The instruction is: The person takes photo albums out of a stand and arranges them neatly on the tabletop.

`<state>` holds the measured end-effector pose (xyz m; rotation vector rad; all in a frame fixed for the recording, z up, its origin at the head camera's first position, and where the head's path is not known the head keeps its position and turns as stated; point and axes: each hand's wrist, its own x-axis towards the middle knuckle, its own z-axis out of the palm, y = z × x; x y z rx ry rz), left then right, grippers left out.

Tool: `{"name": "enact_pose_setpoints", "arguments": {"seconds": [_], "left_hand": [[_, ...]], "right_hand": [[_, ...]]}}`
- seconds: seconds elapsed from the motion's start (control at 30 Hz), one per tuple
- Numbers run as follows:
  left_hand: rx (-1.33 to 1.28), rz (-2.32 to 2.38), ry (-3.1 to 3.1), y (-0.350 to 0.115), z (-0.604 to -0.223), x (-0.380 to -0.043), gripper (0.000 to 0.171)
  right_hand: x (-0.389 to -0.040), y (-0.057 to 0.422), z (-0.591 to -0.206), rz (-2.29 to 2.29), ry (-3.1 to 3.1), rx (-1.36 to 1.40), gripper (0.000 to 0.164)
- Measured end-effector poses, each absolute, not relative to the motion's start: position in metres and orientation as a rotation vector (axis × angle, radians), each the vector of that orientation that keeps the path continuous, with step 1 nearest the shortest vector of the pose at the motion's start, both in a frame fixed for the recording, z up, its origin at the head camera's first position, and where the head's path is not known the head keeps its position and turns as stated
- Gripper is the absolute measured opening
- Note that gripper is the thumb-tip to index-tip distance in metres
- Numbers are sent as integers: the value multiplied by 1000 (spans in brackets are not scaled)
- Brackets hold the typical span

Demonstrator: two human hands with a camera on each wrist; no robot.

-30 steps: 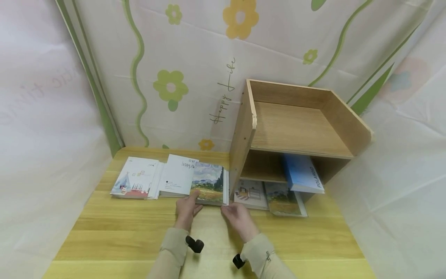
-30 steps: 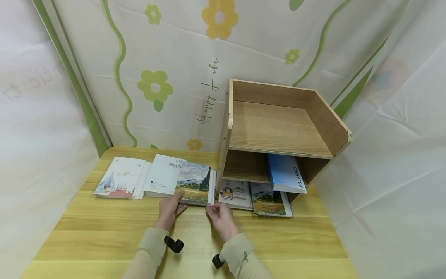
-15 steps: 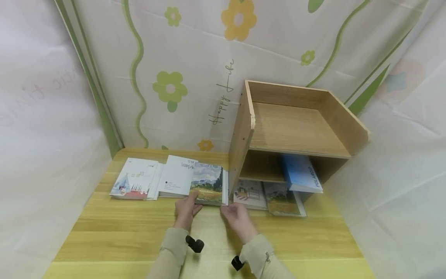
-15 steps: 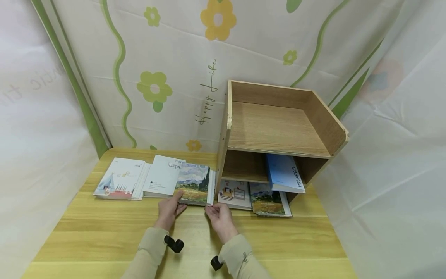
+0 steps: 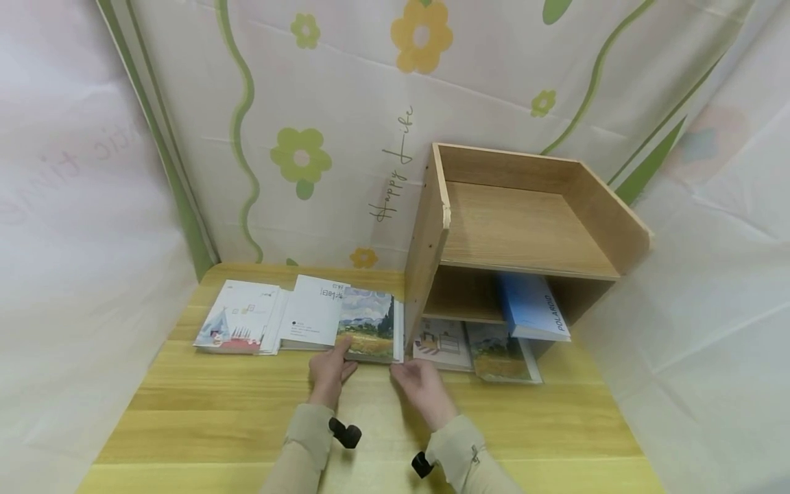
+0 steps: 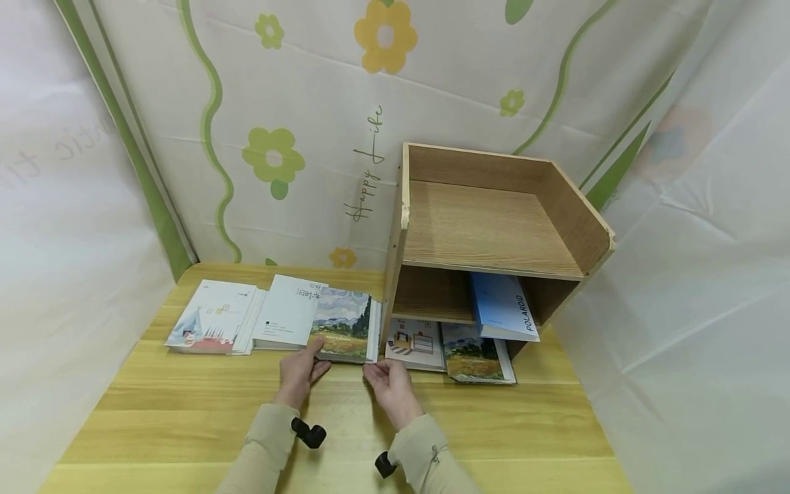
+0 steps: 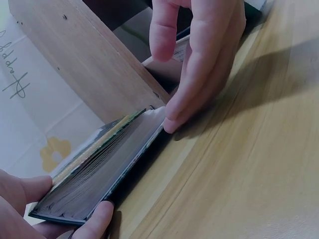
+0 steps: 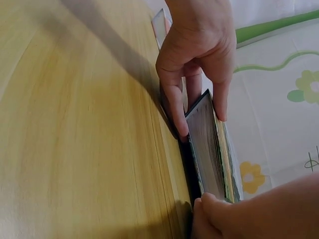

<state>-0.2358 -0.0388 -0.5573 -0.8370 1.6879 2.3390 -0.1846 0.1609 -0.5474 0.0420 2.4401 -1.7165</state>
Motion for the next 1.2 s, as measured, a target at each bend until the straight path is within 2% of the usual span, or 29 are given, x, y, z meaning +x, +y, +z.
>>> {"name": "enact_pose_setpoints", "arguments": {"seconds": [0.23, 0.57, 0.83, 0.97, 1.2], "left_hand": [[-832, 2355, 1680, -38, -556, -232, 82], [-786, 2253, 1862, -34, -549, -227, 54], [-826, 2201, 1973, -35, -548, -224, 45], [-867, 2121, 2073, -39, -552, -224, 39], [-863, 2276, 1921, -43, -554, -224, 36]], "right_hand": [[-185, 163, -546, -1718, 2445, 14, 35], [-184, 163, -544, -1803, 2372, 46, 38], [-183, 165, -546, -1888, 2261, 114, 53], [-185, 162, -548, -2035, 2071, 160, 55], [-188, 161, -549, -2150, 1925, 194, 57]]}}
